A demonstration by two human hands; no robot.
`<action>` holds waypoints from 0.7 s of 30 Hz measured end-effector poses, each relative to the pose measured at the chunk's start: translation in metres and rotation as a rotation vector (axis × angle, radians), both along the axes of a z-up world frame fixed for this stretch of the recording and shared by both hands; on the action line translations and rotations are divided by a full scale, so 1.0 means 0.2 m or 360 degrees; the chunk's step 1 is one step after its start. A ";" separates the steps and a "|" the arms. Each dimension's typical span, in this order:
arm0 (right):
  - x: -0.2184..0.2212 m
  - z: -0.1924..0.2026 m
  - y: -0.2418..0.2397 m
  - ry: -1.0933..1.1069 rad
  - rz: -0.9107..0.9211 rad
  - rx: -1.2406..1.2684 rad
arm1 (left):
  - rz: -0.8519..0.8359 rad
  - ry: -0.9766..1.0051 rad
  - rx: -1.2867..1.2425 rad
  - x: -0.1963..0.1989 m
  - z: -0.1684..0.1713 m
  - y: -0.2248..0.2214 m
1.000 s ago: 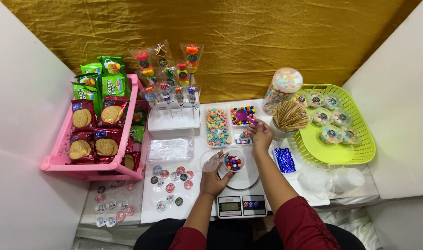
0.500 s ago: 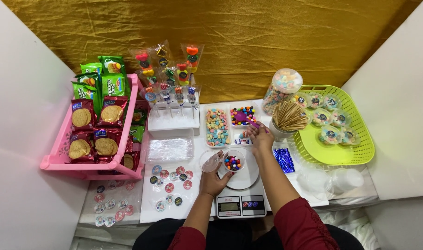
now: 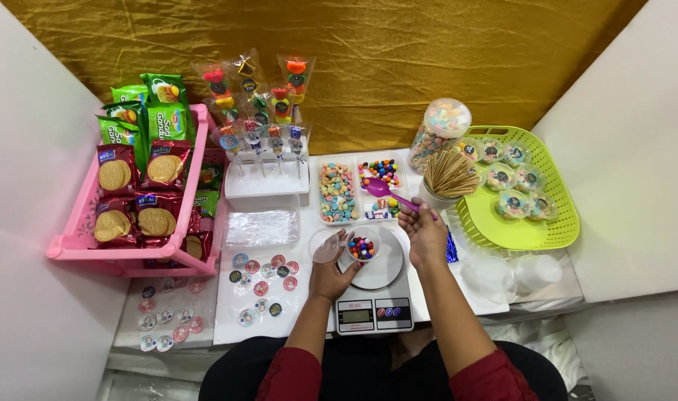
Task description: Weighing small colorful candies using a digital scale and a spoon in a small-scale packaging setup.
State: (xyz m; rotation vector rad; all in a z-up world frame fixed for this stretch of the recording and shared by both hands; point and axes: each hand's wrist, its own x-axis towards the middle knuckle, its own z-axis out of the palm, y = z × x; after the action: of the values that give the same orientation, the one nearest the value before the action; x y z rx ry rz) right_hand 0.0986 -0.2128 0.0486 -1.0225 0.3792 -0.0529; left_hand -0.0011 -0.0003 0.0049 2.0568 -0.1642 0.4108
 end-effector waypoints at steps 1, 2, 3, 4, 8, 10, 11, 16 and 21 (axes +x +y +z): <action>-0.04 0.03 -0.02 -0.0001 0.0006 -0.0005 | 0.0006 -0.0001 -0.0005 0.01 -0.01 0.00; -0.08 0.05 -0.03 -0.0013 0.0034 -0.0043 | 0.0005 -0.0008 -0.0018 0.01 -0.01 0.00; -0.14 0.07 -0.05 -0.0015 0.0066 -0.0083 | 0.0007 -0.0004 -0.0032 0.00 -0.02 0.00; -0.19 0.09 -0.06 -0.0006 0.0075 -0.0089 | 0.0016 0.0005 -0.0038 -0.01 -0.03 0.00; -0.33 0.15 -0.11 -0.0063 0.0152 -0.0230 | 0.0020 -0.0007 -0.0032 0.01 -0.06 0.00; -0.40 0.17 -0.13 -0.0074 0.0173 -0.0307 | 0.0021 0.0009 -0.0015 0.00 -0.06 0.00; -0.42 0.18 -0.14 -0.0088 0.0200 -0.0417 | 0.0020 -0.0002 -0.0037 0.00 -0.05 0.00; -0.54 0.33 -0.13 -0.0257 0.0313 -0.0931 | -0.0004 0.0007 -0.0039 -0.01 -0.04 0.00; -0.50 0.42 -0.08 -0.0496 0.0276 -0.1253 | 0.0007 -0.0021 -0.0052 0.00 -0.04 0.00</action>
State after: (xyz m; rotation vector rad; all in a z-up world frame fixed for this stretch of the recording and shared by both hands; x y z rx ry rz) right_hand -0.0016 -0.2292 0.1325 -1.7911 -0.0360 -0.2146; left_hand -0.0012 -0.0001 -0.0029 2.0233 -0.1601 0.4268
